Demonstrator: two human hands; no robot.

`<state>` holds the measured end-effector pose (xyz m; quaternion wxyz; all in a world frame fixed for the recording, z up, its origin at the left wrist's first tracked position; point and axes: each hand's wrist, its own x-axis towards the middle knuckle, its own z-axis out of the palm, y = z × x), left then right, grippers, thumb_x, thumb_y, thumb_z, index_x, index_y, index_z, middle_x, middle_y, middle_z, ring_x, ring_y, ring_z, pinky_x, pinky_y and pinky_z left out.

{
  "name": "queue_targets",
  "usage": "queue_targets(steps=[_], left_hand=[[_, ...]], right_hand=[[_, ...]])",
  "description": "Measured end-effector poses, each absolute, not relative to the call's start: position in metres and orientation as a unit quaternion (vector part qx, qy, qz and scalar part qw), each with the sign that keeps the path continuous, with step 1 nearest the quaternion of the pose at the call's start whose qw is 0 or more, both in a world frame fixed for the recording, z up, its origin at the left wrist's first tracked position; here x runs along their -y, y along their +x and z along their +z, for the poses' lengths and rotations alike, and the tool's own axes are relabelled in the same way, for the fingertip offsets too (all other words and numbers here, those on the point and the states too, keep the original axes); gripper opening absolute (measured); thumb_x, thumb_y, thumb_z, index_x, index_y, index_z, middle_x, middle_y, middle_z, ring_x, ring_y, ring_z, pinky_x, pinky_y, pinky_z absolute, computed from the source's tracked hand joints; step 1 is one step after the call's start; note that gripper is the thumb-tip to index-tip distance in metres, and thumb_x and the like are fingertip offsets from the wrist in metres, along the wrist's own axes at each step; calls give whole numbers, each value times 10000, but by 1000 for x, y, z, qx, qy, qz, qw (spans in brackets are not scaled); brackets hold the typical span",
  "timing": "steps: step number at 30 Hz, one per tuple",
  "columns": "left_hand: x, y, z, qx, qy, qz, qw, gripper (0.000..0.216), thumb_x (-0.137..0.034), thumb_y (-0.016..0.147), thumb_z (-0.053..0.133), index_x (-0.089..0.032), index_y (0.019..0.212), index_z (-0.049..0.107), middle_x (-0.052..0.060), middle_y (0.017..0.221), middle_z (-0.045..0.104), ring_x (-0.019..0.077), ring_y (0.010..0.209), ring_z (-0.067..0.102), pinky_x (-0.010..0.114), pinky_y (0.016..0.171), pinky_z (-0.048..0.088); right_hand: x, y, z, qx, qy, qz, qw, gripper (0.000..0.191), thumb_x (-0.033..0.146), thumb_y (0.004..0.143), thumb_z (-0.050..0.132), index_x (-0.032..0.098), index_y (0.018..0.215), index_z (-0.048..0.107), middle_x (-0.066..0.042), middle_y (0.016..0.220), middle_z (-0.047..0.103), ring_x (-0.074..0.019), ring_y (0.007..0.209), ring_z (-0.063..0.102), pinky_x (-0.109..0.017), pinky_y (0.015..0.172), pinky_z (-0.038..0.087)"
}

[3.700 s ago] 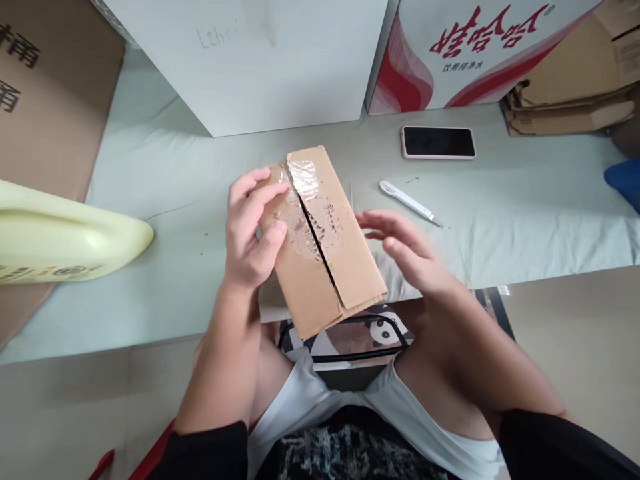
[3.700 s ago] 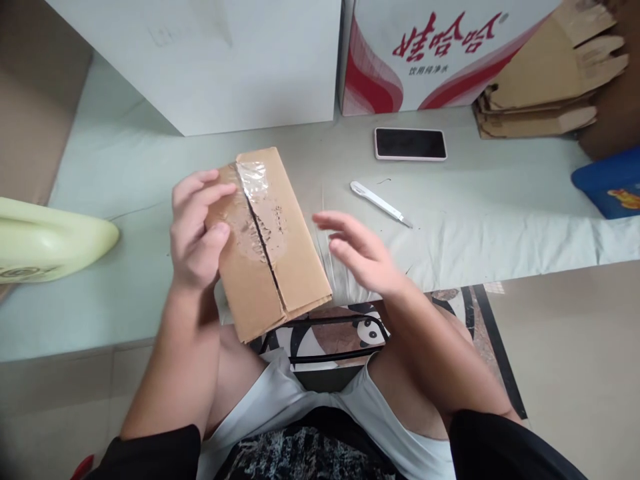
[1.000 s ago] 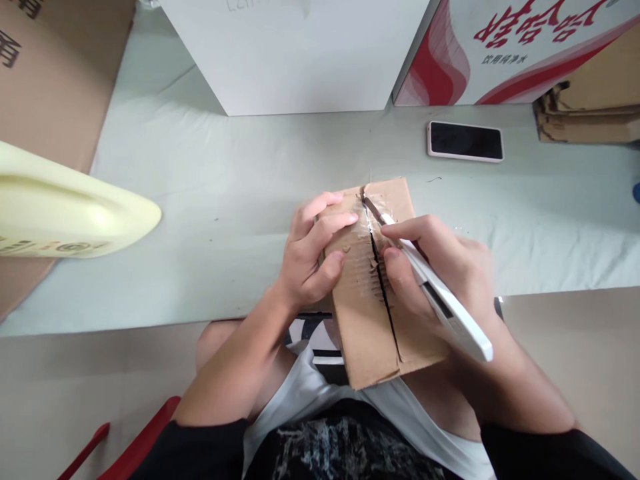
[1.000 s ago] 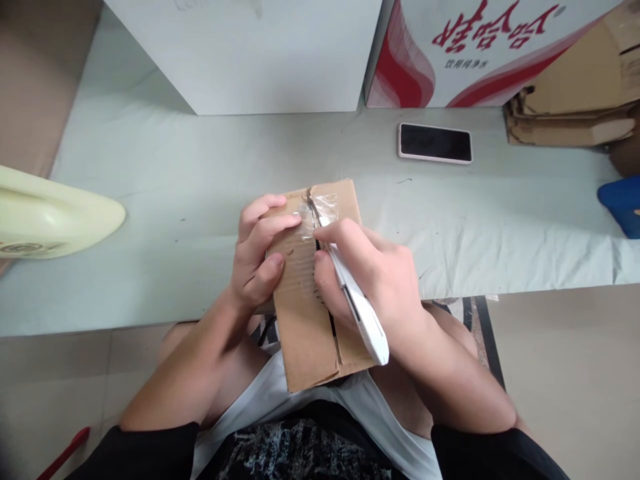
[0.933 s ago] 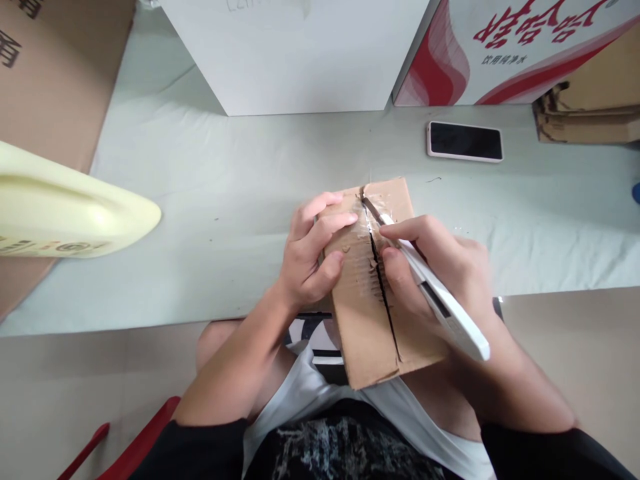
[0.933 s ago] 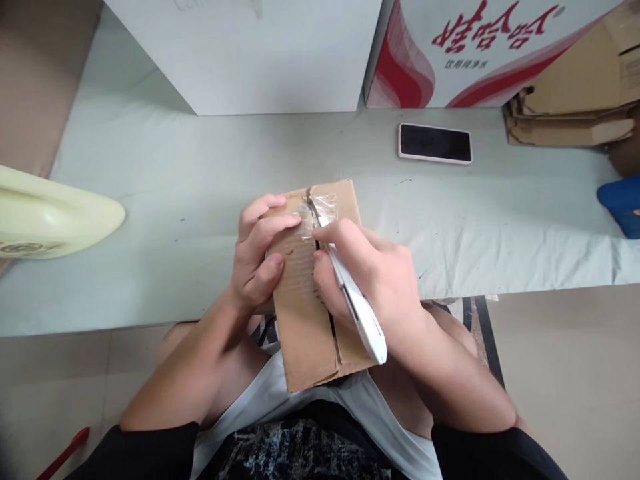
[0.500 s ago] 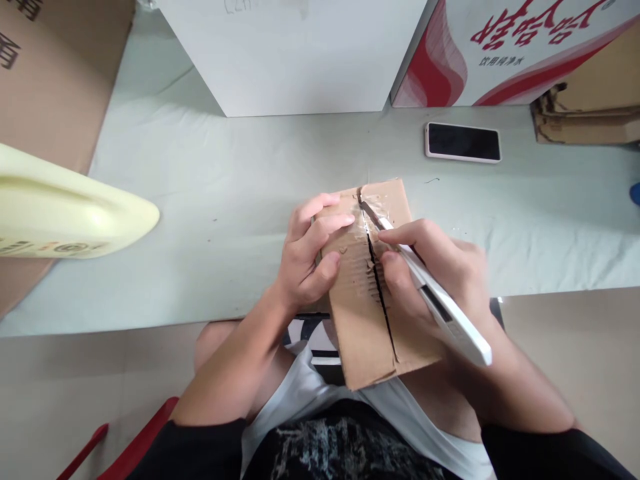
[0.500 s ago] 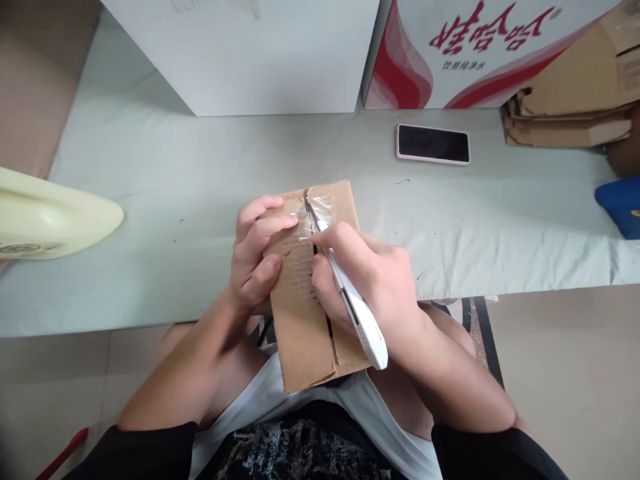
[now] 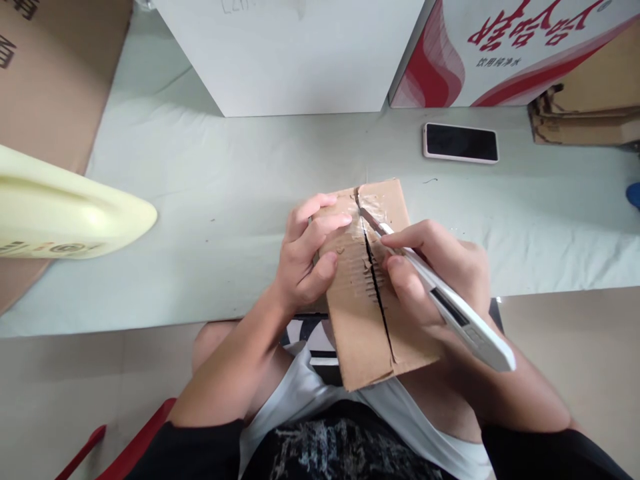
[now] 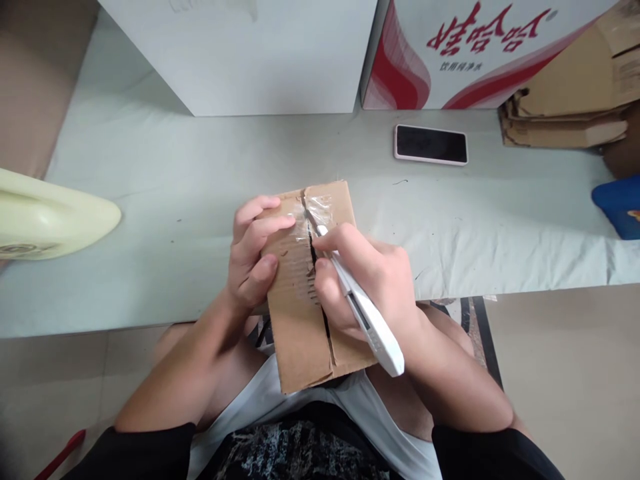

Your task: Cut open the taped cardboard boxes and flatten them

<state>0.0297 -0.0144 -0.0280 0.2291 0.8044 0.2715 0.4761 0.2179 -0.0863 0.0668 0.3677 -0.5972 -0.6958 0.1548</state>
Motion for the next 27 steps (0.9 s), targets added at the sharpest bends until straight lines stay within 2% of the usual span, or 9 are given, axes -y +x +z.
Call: queue_targets(steps=[5, 12, 18, 27], left_hand=[[15, 28, -29, -287, 812, 462, 210, 441, -516, 1053, 346, -278, 1348, 571, 108, 1456, 531, 310, 1315, 573, 546, 1126, 520], [16, 30, -29, -275, 801, 481, 229, 414, -444, 1039, 374, -292, 1366, 576, 120, 1456, 537, 334, 1298, 573, 585, 1118, 514], [15, 30, -29, -271, 805, 479, 222, 414, -453, 1048, 371, -272, 1358, 576, 111, 1442, 530, 304, 1310, 567, 528, 1134, 519], [16, 30, -29, -280, 806, 473, 221, 424, -486, 1046, 371, -279, 1357, 571, 114, 1452, 529, 309, 1314, 566, 524, 1137, 512]], right_hand=[[88, 219, 64, 702, -590, 143, 374, 61, 184, 864, 556, 239, 871, 582, 76, 570, 568, -78, 449, 491, -201, 459, 391], [89, 217, 65, 699, -585, 138, 386, 41, 217, 876, 582, 239, 842, 579, 84, 526, 519, -81, 414, 453, -221, 422, 354], [89, 217, 65, 699, -590, 139, 379, 44, 198, 841, 562, 238, 829, 575, 82, 516, 520, -84, 402, 450, -219, 417, 364], [91, 216, 69, 702, -592, 142, 370, 57, 190, 819, 541, 240, 816, 570, 69, 498, 540, -90, 392, 454, -224, 409, 372]])
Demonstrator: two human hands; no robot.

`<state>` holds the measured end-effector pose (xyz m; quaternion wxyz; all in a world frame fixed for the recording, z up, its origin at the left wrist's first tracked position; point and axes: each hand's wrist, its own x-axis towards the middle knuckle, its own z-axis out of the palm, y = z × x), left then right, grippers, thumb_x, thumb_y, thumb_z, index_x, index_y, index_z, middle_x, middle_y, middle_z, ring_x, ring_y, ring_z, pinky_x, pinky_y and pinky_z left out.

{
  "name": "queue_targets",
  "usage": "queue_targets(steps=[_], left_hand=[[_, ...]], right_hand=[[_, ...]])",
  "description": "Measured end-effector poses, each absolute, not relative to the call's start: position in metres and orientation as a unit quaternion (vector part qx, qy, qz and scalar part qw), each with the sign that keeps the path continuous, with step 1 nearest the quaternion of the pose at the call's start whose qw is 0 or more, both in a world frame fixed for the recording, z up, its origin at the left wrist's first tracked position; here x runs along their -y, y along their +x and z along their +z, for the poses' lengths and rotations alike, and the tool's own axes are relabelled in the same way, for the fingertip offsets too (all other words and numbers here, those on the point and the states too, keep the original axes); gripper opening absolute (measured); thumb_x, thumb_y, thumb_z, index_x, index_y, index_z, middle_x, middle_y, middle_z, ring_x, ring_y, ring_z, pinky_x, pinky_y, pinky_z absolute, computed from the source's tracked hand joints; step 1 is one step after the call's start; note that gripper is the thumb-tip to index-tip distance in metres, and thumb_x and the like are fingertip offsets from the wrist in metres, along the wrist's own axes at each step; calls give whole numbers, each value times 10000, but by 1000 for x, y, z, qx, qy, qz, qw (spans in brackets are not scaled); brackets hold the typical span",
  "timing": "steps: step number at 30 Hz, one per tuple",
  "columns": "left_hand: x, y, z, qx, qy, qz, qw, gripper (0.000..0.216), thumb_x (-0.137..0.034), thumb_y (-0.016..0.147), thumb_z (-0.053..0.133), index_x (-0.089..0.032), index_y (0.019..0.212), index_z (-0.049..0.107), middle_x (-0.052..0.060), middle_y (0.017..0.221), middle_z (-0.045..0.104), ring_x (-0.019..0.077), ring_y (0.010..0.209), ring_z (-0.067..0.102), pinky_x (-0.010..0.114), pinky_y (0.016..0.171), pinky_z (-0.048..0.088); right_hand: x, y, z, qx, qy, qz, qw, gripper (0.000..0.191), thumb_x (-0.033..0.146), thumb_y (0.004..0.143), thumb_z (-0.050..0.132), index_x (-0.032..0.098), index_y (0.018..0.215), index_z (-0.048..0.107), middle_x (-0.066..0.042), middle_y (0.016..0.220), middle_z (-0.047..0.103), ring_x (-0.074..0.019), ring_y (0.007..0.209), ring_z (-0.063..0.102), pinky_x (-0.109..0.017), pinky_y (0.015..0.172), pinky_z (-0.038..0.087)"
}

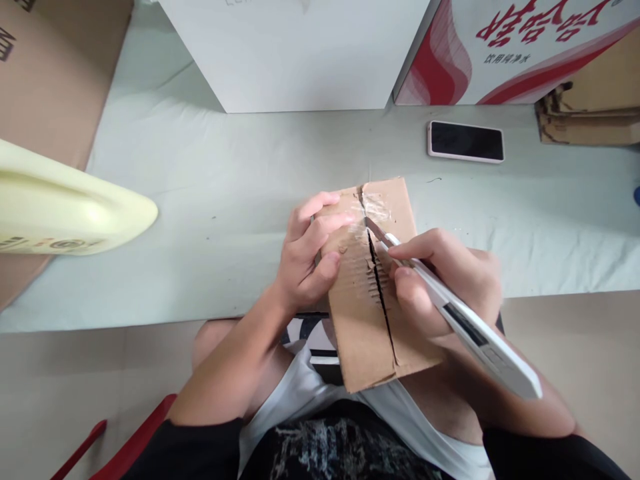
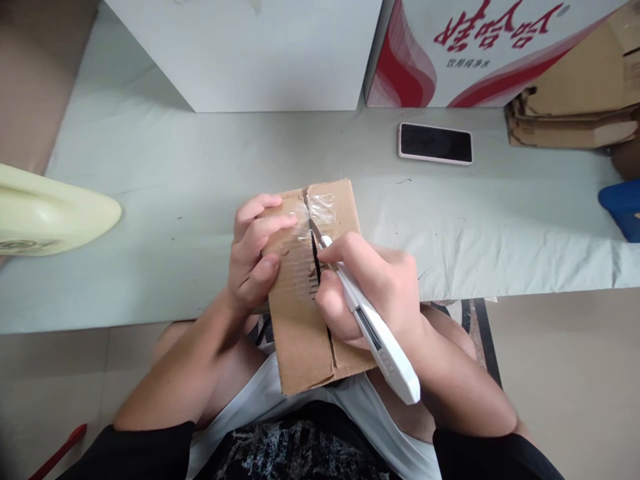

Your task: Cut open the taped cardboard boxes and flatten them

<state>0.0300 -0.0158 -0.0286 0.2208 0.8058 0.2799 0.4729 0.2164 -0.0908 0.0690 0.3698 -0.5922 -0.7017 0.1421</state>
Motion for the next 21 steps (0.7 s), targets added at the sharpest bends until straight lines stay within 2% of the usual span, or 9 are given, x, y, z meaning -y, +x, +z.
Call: queue_targets(steps=[4, 13, 21], left_hand=[[16, 29, -29, -280, 805, 472, 227, 425, -484, 1040, 374, -307, 1374, 566, 104, 1457, 531, 315, 1308, 568, 538, 1127, 512], [15, 30, -30, -283, 807, 471, 217, 424, -504, 1051, 362, -288, 1352, 569, 107, 1434, 536, 297, 1320, 569, 523, 1140, 517], [15, 30, -29, -287, 808, 468, 213, 426, -512, 1050, 356, -298, 1354, 564, 106, 1449, 532, 304, 1310, 574, 527, 1126, 523]], right_hand=[[91, 217, 67, 706, -585, 142, 374, 59, 190, 820, 544, 241, 803, 568, 78, 478, 501, -83, 372, 420, -224, 388, 354], [95, 219, 55, 699, -575, 115, 410, 55, 204, 828, 555, 245, 835, 590, 61, 529, 559, -95, 410, 472, -237, 415, 374], [93, 217, 65, 714, -580, 115, 375, 59, 198, 803, 536, 253, 798, 557, 67, 482, 515, -103, 375, 444, -249, 403, 374]])
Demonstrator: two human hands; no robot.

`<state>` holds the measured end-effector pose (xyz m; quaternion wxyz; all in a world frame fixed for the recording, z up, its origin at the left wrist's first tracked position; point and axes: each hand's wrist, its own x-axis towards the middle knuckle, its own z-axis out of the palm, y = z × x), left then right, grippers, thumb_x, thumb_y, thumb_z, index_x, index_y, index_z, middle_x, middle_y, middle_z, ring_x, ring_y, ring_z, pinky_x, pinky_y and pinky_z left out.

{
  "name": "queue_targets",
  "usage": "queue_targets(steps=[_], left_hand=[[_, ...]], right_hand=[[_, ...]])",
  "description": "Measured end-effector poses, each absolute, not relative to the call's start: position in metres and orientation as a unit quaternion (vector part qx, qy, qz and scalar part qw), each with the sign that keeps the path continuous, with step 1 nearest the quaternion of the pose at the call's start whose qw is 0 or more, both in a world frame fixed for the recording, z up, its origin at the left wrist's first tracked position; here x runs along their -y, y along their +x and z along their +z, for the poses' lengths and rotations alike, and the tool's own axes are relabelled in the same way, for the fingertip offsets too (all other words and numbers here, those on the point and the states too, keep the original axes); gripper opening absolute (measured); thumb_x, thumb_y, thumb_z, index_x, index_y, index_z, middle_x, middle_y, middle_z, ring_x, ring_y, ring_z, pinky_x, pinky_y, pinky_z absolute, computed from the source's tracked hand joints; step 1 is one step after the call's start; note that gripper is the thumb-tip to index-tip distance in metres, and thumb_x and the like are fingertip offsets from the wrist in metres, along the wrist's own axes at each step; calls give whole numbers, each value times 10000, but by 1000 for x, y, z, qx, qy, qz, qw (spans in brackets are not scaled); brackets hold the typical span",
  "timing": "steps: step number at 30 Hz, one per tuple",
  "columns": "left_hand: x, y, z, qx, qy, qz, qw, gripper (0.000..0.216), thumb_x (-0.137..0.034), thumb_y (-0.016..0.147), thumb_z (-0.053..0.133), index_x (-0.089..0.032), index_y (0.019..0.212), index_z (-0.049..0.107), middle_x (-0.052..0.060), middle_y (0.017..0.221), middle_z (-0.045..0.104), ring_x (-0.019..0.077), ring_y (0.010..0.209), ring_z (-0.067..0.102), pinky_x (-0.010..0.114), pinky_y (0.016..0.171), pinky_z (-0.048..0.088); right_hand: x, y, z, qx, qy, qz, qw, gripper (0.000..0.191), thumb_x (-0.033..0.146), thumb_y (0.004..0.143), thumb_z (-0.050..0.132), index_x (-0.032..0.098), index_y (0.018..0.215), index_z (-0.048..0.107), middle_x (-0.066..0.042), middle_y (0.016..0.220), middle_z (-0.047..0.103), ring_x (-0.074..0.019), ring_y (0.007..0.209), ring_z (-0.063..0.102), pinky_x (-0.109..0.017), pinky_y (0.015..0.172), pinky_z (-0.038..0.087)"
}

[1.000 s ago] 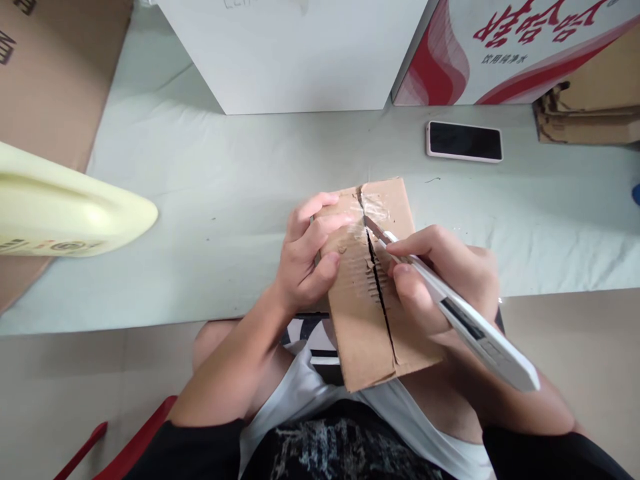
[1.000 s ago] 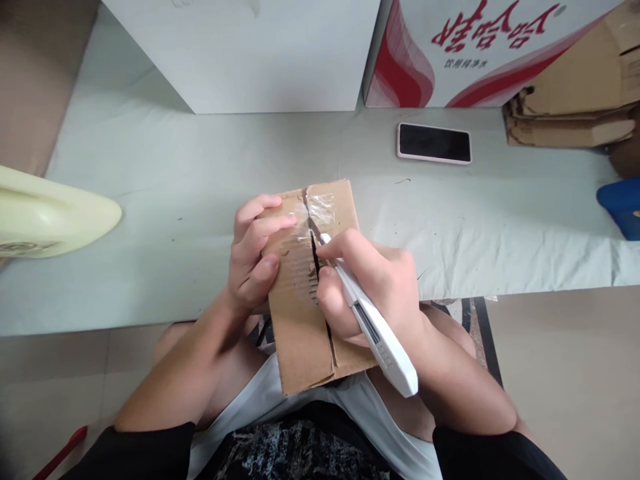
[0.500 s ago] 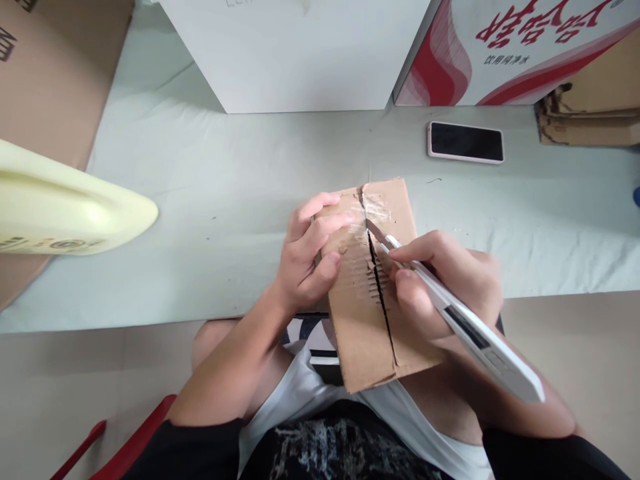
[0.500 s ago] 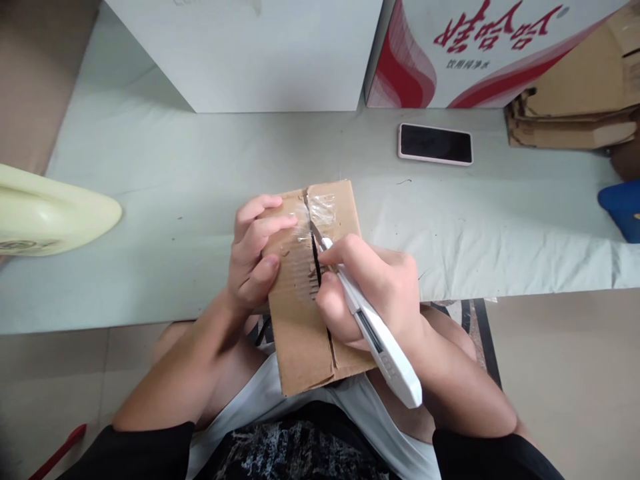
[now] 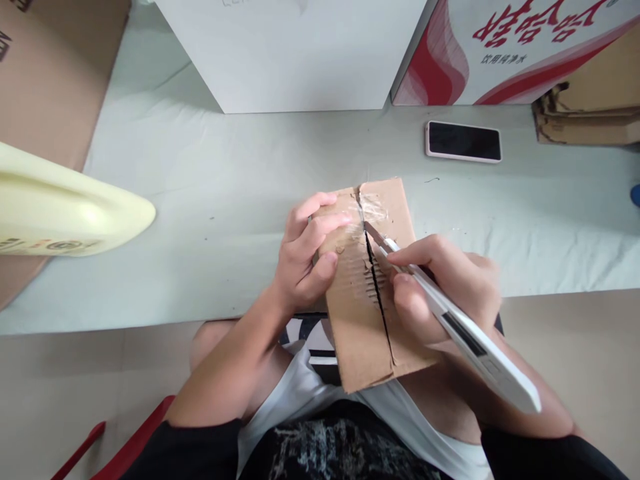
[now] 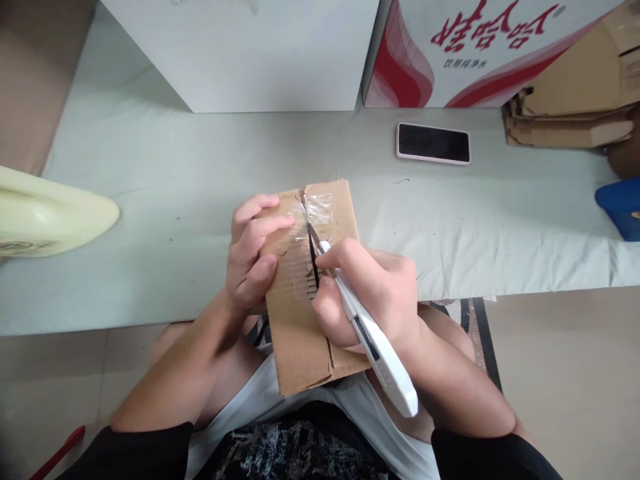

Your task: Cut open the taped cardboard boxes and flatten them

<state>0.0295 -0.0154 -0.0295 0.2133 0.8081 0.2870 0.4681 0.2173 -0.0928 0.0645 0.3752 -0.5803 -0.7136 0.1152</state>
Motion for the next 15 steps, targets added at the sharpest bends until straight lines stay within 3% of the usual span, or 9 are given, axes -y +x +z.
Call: queue_targets(steps=[10, 15], left_hand=[[16, 29, -29, -291, 805, 469, 220, 421, -506, 1039, 369, -324, 1361, 570, 109, 1450, 550, 327, 1298, 573, 564, 1117, 513], [15, 28, -29, -283, 809, 469, 215, 421, -499, 1044, 382, -279, 1343, 581, 125, 1437, 547, 307, 1307, 576, 529, 1117, 528]], right_hand=[[92, 220, 66, 727, -568, 117, 369, 68, 186, 792, 538, 244, 822, 555, 75, 490, 523, -92, 374, 457, -222, 401, 382], [92, 219, 66, 727, -557, 125, 381, 42, 196, 804, 546, 237, 796, 555, 75, 476, 515, -80, 360, 432, -216, 378, 360]])
